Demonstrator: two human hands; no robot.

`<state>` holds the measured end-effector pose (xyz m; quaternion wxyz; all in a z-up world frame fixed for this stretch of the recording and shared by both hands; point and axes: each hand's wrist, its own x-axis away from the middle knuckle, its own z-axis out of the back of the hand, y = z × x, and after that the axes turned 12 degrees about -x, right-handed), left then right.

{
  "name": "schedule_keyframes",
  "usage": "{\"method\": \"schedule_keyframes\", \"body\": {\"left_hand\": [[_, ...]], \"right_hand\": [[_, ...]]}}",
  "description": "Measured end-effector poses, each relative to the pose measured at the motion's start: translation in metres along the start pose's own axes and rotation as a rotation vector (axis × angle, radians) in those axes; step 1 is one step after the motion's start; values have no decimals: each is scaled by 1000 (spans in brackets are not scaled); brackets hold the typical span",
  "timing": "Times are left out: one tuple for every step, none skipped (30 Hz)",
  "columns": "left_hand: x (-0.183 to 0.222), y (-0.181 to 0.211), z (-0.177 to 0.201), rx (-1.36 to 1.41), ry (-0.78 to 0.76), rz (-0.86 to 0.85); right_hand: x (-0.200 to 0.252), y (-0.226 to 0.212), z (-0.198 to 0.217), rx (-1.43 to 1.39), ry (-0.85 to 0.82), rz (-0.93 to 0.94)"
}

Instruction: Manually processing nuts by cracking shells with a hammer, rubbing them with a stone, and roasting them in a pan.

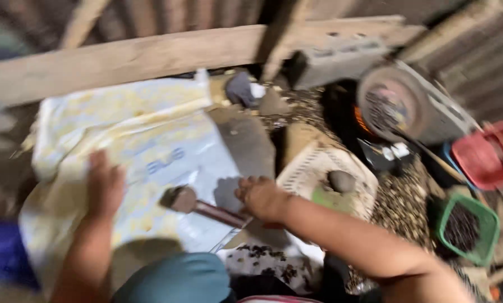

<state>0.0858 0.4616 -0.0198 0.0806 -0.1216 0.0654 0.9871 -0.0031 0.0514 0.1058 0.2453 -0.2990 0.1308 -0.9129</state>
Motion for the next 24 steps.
{"method": "schedule_keyframes", "body": {"left_hand": [[-6, 20, 55, 226, 102, 3], [1, 15, 50, 238, 101, -49], [11, 6, 45, 219, 102, -62], [18, -5, 39, 201, 104, -75], [8, 26, 70, 198, 104, -106], [-1, 55, 99, 135, 62, -88], [-1, 83, 131, 64, 23, -53], [-16, 108, 143, 54, 24, -68], [-28, 133, 157, 23, -62, -143], [-40, 159, 170, -10, -148, -216], [-47, 186, 164, -30, -148, -229], [-53, 214, 157, -23, -167, -373], [-63, 241, 150, -18, -182, -522], [-61, 271, 138, -42, -178, -541], [-57, 300, 126, -106, -322, -634], [-52, 327, 112, -172, -469, -721], [-48, 350, 92, -191, -489, -739], [-43, 370, 71, -254, -612, -690], [-35, 394, 46, -310, -733, -648], [-25, 401, 9, -324, -752, -675], [-17, 407, -29, -179, -777, -536], [-8, 410, -66, -37, -796, -395], [-3, 419, -86, -31, -800, -403], [2, 427, -107, -6, -737, -305]], "right_hand": [[26, 17, 27, 140, -5, 33], [58, 43, 47, 119, 23, -7], [91, 67, 62, 153, -17, -91], [124, 91, 76, 185, -61, -175], [153, 108, 87, 166, -42, -191], [182, 124, 97, 139, -18, -417], [207, 140, 106, 115, 0, -627], [217, 166, 82, 100, 9, -628], [225, 191, 56, 98, 130, -594], [232, 216, 29, 95, 250, -560], [225, 215, 16, 74, 264, -557], [218, 214, 4, -91, 305, -494], [209, 213, -7, -256, 355, -428], [193, 226, -29, -278, 377, -424], [177, 237, -52, -176, 465, -346], [158, 247, -74, -73, 552, -270], [148, 264, -89, -106, 558, -276], [137, 280, -105, -51, 639, -283], [132, 297, -124, 7, 714, -307], [145, 293, -130, -22, 714, -329], [155, 295, -128, -152, 774, -350], [164, 295, -125, -283, 834, -369], [185, 302, -135, -281, 832, -380], [206, 309, -144, -331, 851, -546]]}}
